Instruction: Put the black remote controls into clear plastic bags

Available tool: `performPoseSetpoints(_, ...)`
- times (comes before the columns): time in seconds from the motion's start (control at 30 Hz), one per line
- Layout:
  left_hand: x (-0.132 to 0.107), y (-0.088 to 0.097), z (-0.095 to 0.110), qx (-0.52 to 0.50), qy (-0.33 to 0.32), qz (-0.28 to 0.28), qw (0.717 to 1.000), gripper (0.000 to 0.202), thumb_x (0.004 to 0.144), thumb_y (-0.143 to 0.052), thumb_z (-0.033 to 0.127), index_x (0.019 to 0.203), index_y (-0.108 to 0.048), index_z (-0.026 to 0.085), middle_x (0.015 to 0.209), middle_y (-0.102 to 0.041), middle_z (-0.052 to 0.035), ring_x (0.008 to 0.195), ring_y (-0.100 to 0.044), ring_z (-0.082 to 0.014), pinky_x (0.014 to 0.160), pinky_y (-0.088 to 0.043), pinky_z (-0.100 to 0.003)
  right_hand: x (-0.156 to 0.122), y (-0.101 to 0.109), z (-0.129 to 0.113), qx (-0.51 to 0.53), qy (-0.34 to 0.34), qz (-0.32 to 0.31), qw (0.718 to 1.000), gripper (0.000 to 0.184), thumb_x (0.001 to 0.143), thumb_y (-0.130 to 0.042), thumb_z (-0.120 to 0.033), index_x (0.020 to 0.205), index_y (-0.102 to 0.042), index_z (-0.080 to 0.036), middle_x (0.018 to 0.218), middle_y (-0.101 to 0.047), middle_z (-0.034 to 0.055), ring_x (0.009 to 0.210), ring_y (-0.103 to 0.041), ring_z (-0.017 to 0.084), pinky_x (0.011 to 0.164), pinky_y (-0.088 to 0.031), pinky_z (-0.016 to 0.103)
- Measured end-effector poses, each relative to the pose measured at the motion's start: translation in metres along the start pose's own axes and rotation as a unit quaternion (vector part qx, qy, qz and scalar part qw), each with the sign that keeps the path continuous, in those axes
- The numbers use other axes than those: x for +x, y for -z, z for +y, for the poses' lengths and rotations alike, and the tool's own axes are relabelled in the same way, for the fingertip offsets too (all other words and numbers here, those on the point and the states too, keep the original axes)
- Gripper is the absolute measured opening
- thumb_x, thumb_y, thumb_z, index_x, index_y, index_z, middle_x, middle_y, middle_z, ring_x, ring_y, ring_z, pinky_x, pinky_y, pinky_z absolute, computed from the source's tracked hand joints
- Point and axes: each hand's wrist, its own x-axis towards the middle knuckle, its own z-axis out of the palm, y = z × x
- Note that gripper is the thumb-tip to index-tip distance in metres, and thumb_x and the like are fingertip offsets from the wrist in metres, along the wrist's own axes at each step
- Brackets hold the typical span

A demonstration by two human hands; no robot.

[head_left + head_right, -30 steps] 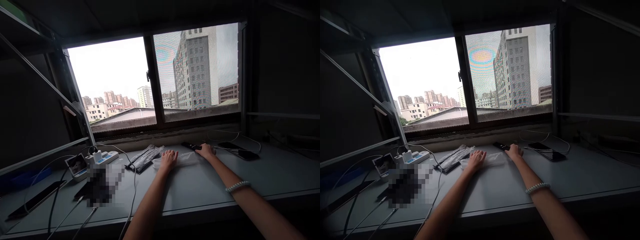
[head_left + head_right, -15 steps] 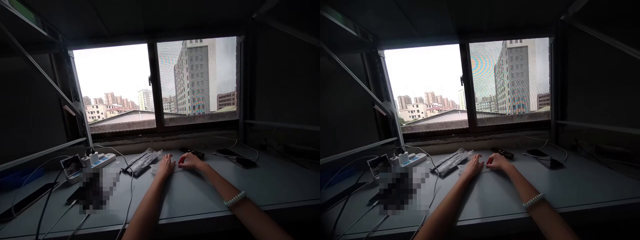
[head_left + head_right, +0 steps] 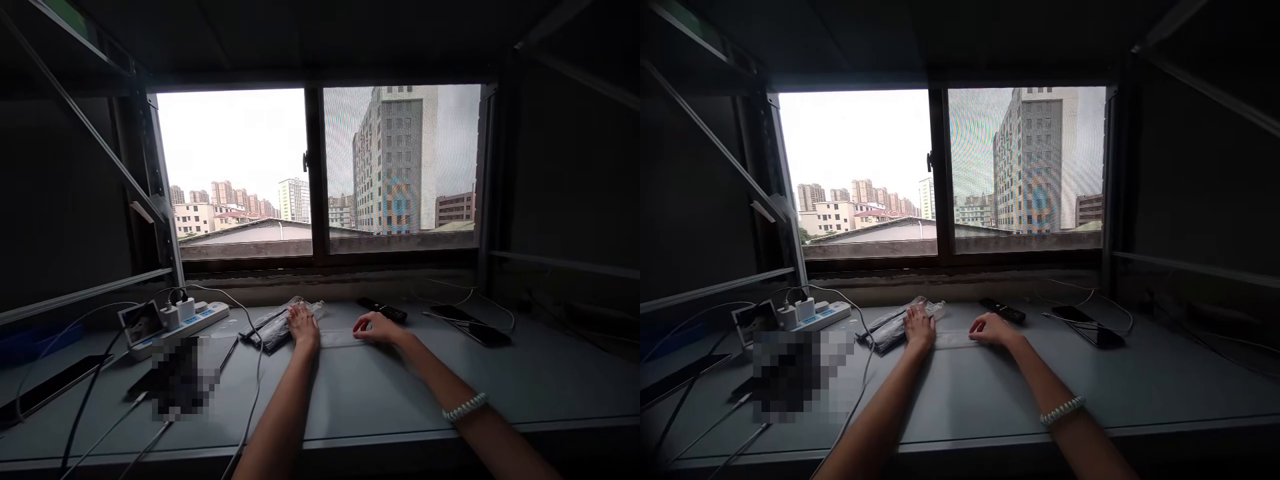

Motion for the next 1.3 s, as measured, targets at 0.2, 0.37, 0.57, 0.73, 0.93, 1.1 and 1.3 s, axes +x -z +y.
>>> performPoseSetpoints(0.2,-0.003,0.001,0.004,0.032,0.032,-0.034,0.998,0.042,0.082,-0.043,0.022,0.122,-0.043,0.009,0.123,-0.045,-0.0214,0.113,-0.042,-0.0315,0.090,-0.031,-0.040,-0.003,0.003,-0.005,0.013,-0.011,-0.016,1.000,0.031,0.066,-0.067,-0.041,0.089,-0.071,-0.020,0.089,-0.065,0.0049,0.065,-0.055,0.012,0.055,-0.039,0.020)
performPoseSetpoints(0.37,0.000,0.008,0.006,0.025,0.020,-0.038,0.999,0.043,0.080,-0.051,0.025,0.120,-0.044,0.012,0.124,-0.044,-0.0190,0.110,-0.044,-0.0281,0.090,-0.031,-0.035,-0.003,0.004,-0.005,0.025,-0.008,-0.023,0.999,0.030,0.067,-0.067,-0.038,0.089,-0.071,-0.019,0.087,-0.065,0.0053,0.063,-0.054,0.011,0.056,-0.039,0.020)
performPoseSetpoints(0.57,-0.001,0.007,0.006,0.021,0.014,-0.041,0.999,0.037,0.081,-0.049,0.025,0.114,-0.049,0.009,0.122,-0.044,-0.0211,0.114,-0.039,-0.0320,0.091,-0.030,-0.037,-0.005,0.005,-0.007,0.045,-0.002,-0.028,0.999,0.027,0.068,-0.065,-0.032,0.090,-0.072,-0.018,0.083,-0.065,0.0058,0.063,-0.054,0.012,0.057,-0.040,0.021)
performPoseSetpoints(0.73,0.000,0.006,0.007,0.018,-0.001,-0.046,0.999,0.029,0.082,-0.044,0.021,0.107,-0.055,0.010,0.118,-0.047,-0.0204,0.112,-0.041,-0.0337,0.090,-0.031,-0.041,-0.004,0.005,-0.006,0.059,-0.011,-0.031,0.998,0.026,0.068,-0.065,-0.031,0.090,-0.072,-0.018,0.085,-0.065,0.0054,0.057,-0.053,0.010,0.054,-0.040,0.021)
performPoseSetpoints(0.93,0.000,0.005,0.007,0.024,-0.010,-0.043,0.999,0.032,0.082,-0.043,0.020,0.111,-0.052,0.011,0.116,-0.049,-0.0200,0.112,-0.041,-0.0323,0.091,-0.030,-0.039,-0.002,0.004,-0.003,0.063,-0.015,-0.033,0.997,0.027,0.068,-0.065,-0.031,0.090,-0.071,-0.017,0.083,-0.065,0.0055,0.058,-0.053,0.010,0.053,-0.039,0.020)
performPoseSetpoints(1.1,-0.001,0.012,0.008,0.032,-0.011,-0.030,0.999,0.034,0.078,-0.048,0.022,0.111,-0.049,0.012,0.115,-0.050,-0.0173,0.110,-0.043,-0.0283,0.091,-0.031,-0.035,-0.001,0.004,0.000,0.053,-0.001,-0.030,0.998,0.025,0.068,-0.064,-0.031,0.089,-0.072,-0.019,0.084,-0.066,0.0059,0.066,-0.056,0.013,0.057,-0.040,0.021)
performPoseSetpoints(1.3,-0.002,0.016,0.011,0.019,-0.006,-0.062,0.998,0.039,0.072,-0.055,0.033,0.105,-0.052,0.012,0.117,-0.049,-0.0173,0.104,-0.048,-0.0288,0.085,-0.036,-0.034,0.001,0.004,0.003,0.045,0.013,-0.036,0.998,0.026,0.070,-0.062,-0.030,0.091,-0.072,-0.019,0.084,-0.065,0.0053,0.062,-0.054,0.012,0.056,-0.039,0.021)
